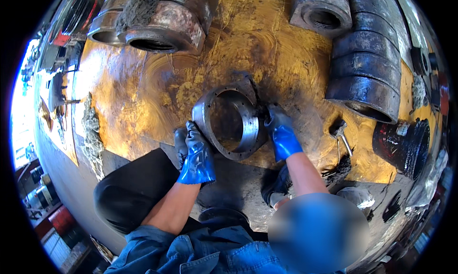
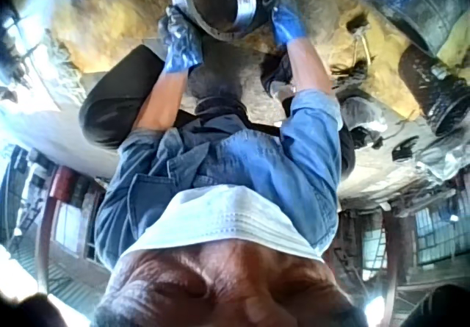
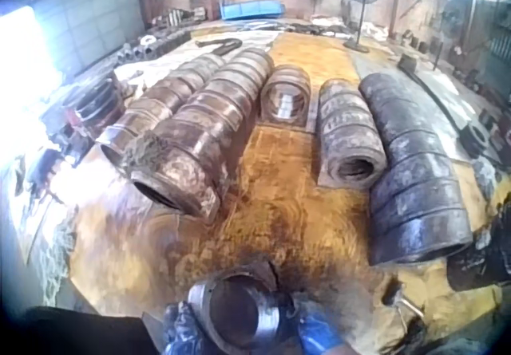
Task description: The person sits on the floor and cleans metal parts using a hammer and a brush. They apply a substance from a blue packet to the parts and scrub them thoroughly.
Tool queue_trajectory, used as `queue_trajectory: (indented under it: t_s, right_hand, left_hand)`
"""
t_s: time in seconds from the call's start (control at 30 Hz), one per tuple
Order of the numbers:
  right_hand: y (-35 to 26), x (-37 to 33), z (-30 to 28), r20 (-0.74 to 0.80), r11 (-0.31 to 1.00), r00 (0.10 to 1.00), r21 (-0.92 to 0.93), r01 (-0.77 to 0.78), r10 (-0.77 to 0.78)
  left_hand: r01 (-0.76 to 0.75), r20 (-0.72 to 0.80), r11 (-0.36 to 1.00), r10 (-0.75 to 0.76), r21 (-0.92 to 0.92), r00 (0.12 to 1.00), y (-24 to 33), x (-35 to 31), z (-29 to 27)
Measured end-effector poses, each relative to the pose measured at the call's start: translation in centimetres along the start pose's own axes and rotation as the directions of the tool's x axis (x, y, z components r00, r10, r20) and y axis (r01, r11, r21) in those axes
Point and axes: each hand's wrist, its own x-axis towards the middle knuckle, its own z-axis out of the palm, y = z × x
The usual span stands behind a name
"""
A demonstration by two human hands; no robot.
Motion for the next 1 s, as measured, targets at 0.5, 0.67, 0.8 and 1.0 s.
queue_trajectory:
  t_s: [0.5, 0.67, 0.8, 1.0]
  right_hand:
    - [-4.1, -7.7, 0.0, -0.186, 0.999, 0.982, 0.046, 0.004, 0.005]
    - [-6.8, 4.3, 0.1, -0.209, 0.989, 0.972, 0.082, 0.126, -0.107]
    - [-5.6, 5.5, -0.8, -0.290, 0.932, 0.897, 0.042, 0.359, -0.333]
    - [-5.8, 9.7, -2.6, -0.551, 0.768, 0.829, 0.571, 0.290, 0.097]
  left_hand:
    - [0.103, -0.107, 0.994, -0.107, -0.039, 0.988, -0.2, -1.1, 6.5]
    - [0.125, -0.140, 0.991, -0.131, -0.049, 0.981, -0.4, -1.6, 6.9]
    - [0.077, -0.190, 0.990, -0.098, -0.117, 0.977, -2.7, 0.7, 5.9]
    - [0.040, -0.177, 0.995, -0.055, -0.087, 0.983, -4.5, 2.9, 3.3]
